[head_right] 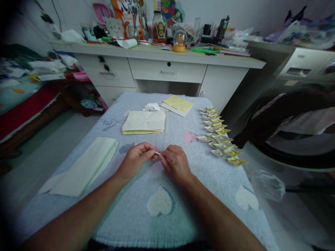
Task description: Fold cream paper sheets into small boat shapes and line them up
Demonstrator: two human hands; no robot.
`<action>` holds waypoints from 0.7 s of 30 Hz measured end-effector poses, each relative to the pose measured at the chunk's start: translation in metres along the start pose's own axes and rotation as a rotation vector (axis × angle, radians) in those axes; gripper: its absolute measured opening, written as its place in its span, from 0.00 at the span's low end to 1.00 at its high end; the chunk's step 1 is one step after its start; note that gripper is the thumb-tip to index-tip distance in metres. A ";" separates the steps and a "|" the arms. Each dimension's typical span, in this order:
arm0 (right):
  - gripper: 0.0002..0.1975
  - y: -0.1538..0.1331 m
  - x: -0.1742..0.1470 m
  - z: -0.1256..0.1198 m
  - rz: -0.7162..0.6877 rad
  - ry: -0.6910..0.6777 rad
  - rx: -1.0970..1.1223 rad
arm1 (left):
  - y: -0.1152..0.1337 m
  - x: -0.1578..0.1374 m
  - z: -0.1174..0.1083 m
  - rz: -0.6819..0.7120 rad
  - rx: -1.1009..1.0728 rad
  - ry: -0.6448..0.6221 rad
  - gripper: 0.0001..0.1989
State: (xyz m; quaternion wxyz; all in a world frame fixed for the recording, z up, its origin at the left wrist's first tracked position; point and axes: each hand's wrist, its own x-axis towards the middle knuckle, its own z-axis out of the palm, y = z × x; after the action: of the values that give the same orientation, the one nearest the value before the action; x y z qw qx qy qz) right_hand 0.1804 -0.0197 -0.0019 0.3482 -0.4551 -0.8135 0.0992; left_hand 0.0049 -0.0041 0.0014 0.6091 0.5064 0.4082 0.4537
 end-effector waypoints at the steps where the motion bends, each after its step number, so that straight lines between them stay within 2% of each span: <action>1: 0.10 0.000 0.000 0.000 -0.001 0.000 -0.001 | 0.000 0.000 0.000 0.001 -0.002 0.001 0.09; 11: 0.11 -0.004 0.002 -0.002 0.045 -0.008 0.154 | 0.002 0.002 0.002 -0.018 0.028 0.052 0.08; 21: 0.10 -0.005 0.002 -0.004 0.090 0.015 0.289 | 0.001 0.003 0.000 -0.028 0.015 0.029 0.06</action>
State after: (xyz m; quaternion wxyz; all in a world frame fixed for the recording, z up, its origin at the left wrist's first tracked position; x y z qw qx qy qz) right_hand 0.1785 -0.0217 0.0046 0.4114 -0.4373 -0.7668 0.2272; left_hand 0.0051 -0.0012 0.0025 0.6054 0.4987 0.4275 0.4495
